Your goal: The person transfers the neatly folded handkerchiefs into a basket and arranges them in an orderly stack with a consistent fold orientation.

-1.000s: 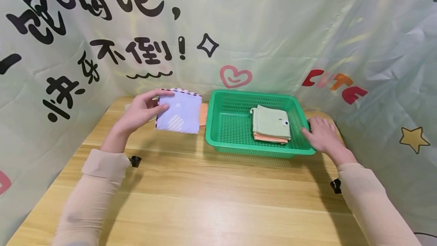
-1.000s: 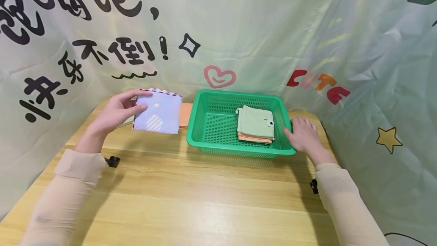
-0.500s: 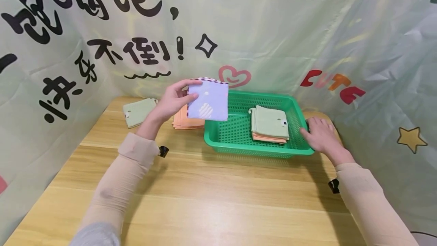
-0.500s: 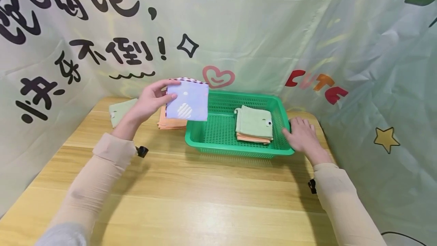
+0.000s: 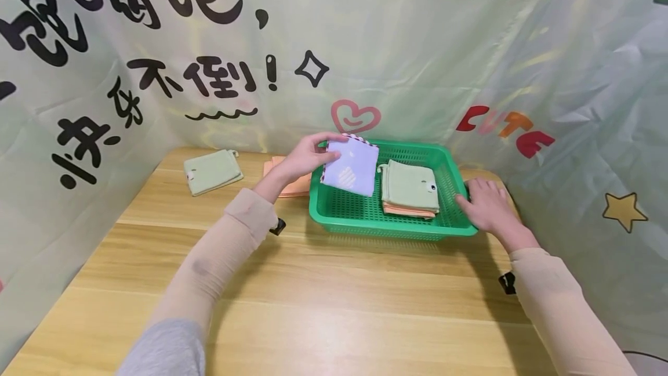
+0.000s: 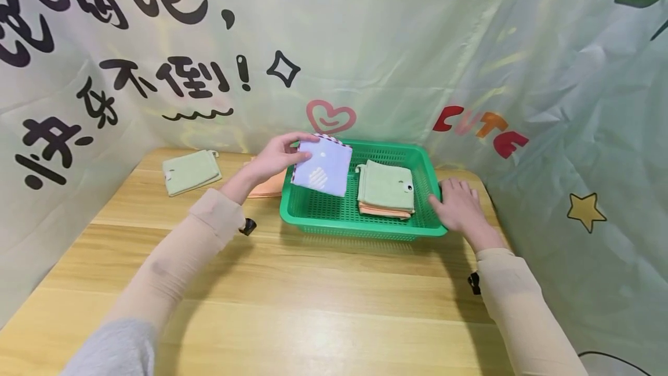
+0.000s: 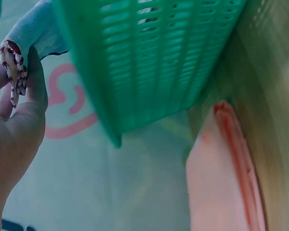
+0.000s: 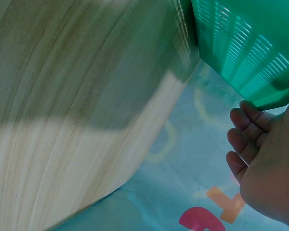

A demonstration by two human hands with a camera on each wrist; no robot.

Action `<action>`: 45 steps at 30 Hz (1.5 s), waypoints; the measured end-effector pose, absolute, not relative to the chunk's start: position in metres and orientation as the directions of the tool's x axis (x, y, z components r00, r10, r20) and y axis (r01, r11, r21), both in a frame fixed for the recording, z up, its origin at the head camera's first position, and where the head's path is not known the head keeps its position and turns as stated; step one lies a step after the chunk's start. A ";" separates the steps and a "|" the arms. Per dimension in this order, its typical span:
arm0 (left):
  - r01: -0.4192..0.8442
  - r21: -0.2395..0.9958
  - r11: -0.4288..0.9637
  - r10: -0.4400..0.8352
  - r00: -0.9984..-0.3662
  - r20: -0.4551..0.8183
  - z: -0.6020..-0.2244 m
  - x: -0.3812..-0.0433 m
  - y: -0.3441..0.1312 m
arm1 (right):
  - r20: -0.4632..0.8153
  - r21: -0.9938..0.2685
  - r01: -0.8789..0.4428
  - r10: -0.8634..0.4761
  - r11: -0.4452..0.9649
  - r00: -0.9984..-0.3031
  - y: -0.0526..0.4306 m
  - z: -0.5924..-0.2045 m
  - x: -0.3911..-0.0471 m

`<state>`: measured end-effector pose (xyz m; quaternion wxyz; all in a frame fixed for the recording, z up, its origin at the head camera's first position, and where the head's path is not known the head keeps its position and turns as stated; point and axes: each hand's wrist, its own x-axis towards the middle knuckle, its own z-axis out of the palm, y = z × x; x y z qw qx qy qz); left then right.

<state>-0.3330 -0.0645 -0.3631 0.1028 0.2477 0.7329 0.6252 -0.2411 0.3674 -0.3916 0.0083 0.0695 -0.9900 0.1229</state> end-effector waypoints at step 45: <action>0.035 0.797 0.603 0.427 -0.858 -0.286 -0.387 -0.367 -0.002 | 0.018 -0.229 -0.135 -0.135 0.964 -0.991 0.367 -0.390 -0.240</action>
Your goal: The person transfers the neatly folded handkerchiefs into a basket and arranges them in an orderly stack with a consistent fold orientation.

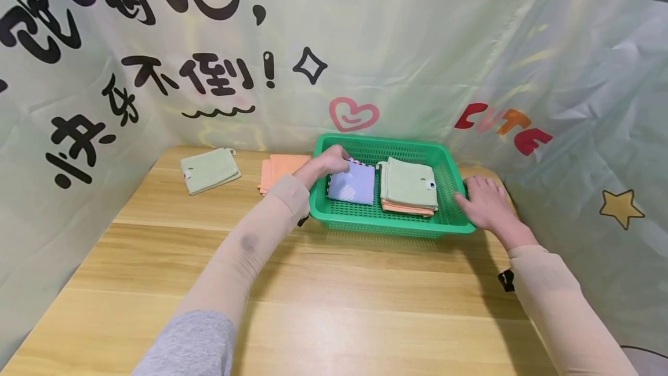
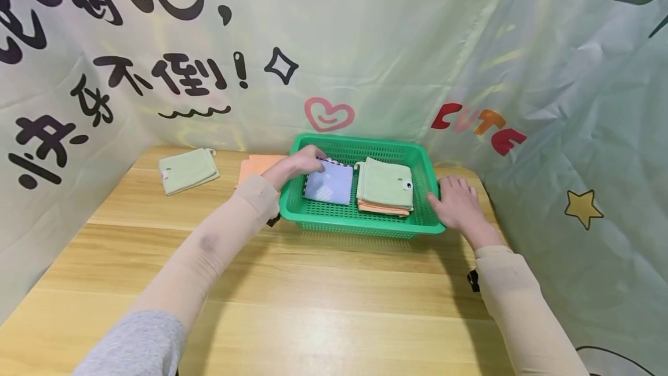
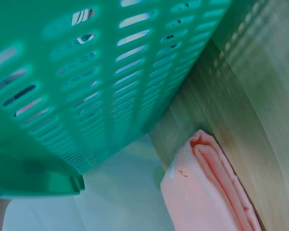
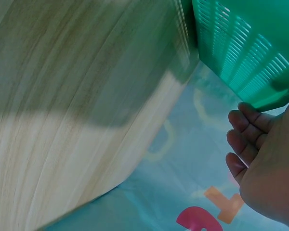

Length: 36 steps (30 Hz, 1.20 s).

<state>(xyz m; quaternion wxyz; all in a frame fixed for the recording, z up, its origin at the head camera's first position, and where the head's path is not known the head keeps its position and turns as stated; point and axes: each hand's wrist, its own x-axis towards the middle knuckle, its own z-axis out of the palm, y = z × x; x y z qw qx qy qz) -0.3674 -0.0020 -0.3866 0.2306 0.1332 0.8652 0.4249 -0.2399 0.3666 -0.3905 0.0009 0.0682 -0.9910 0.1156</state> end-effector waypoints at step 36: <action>0.317 0.940 0.125 0.369 -0.894 0.253 -0.337 -0.320 -0.097 | -0.001 -0.219 -0.125 -0.128 0.968 -0.992 0.365 -0.389 -0.239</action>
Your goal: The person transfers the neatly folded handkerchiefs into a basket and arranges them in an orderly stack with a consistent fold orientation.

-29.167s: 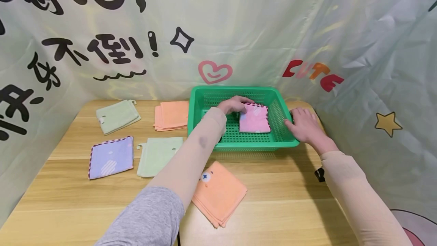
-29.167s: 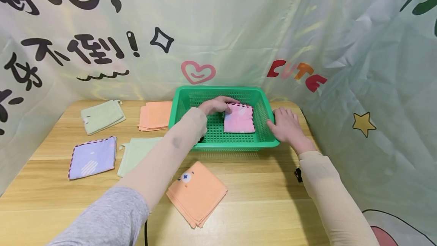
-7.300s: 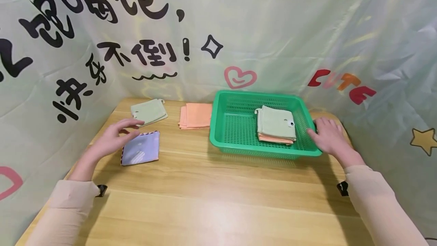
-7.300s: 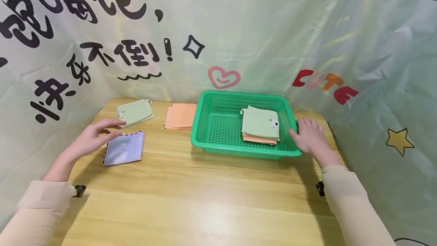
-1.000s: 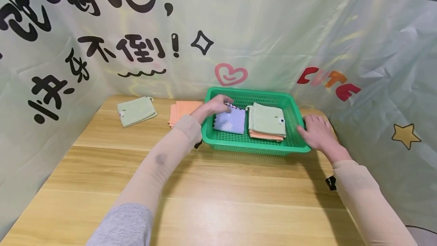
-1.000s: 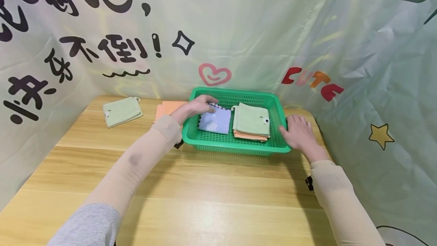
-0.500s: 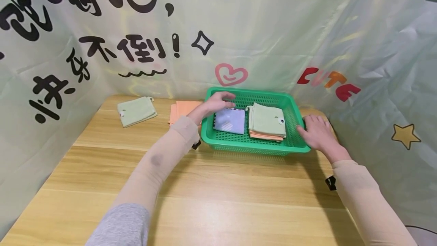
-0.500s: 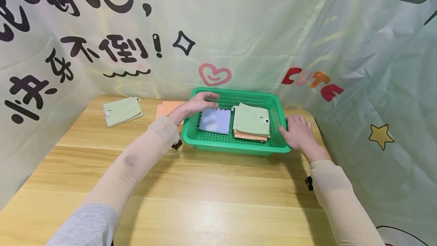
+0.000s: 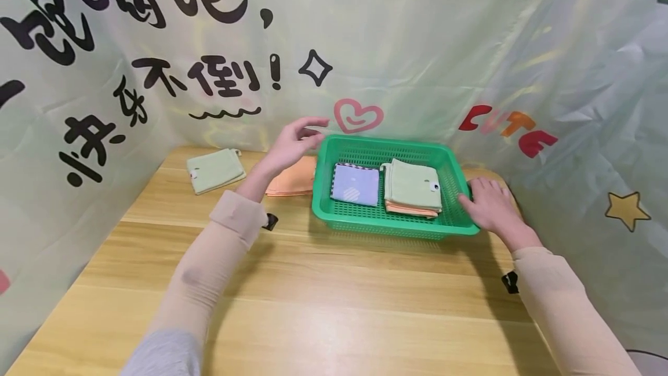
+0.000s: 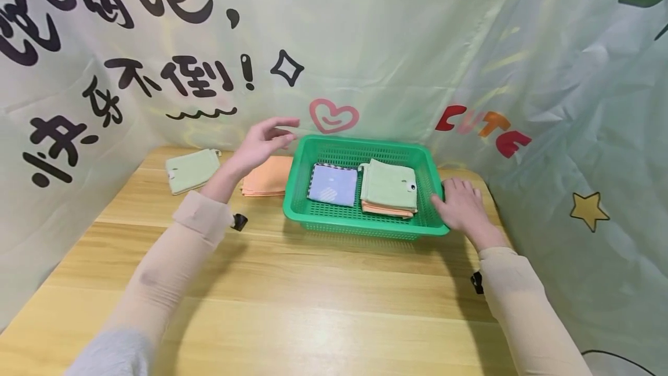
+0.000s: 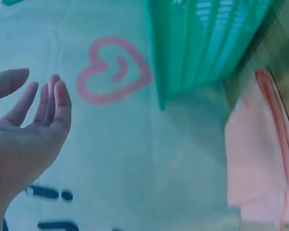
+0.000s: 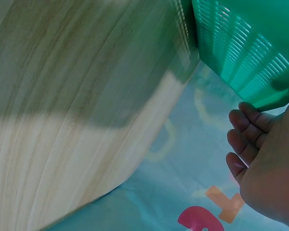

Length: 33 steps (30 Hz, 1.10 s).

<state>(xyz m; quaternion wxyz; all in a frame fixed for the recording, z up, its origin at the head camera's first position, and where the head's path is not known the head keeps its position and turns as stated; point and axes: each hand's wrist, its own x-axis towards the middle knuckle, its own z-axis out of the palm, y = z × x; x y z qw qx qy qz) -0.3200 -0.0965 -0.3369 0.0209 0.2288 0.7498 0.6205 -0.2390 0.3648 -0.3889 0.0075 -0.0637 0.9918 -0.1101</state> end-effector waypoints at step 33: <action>0.230 0.761 0.607 0.354 -0.935 0.000 -0.461 -0.347 -0.208 | -0.002 -0.218 -0.131 -0.135 0.967 -0.991 0.367 -0.390 -0.240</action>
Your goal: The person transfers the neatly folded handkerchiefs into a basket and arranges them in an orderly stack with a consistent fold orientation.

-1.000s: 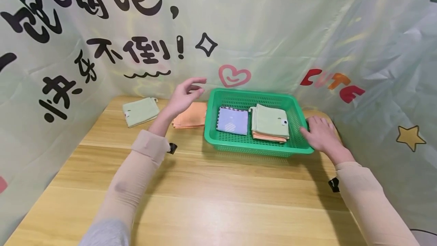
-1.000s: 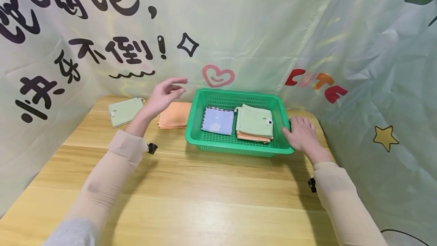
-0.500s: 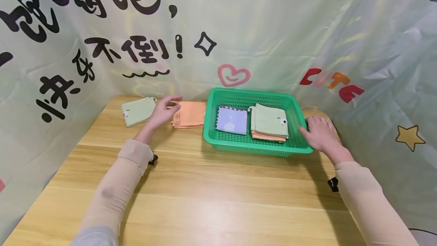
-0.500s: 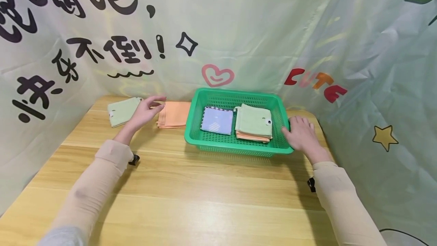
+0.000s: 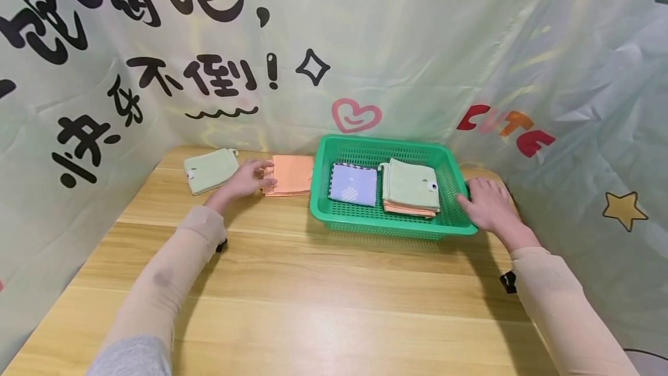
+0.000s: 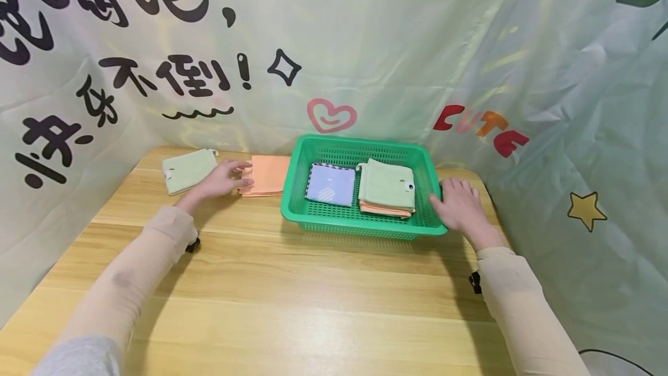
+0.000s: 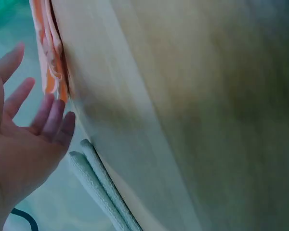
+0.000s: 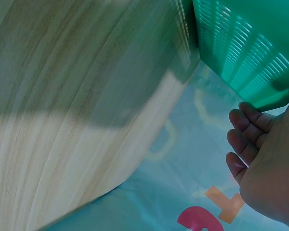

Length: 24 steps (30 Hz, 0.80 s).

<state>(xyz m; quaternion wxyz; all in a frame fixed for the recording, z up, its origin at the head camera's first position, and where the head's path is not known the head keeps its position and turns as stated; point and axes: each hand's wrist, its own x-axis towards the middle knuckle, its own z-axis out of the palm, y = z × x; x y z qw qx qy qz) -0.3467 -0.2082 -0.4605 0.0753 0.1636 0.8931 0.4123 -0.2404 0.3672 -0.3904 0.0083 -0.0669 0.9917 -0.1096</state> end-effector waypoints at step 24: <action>0.307 0.651 0.694 0.479 -0.872 -0.100 -0.462 -0.350 -0.199 | 0.012 -0.215 -0.135 -0.135 0.967 -0.991 0.366 -0.389 -0.239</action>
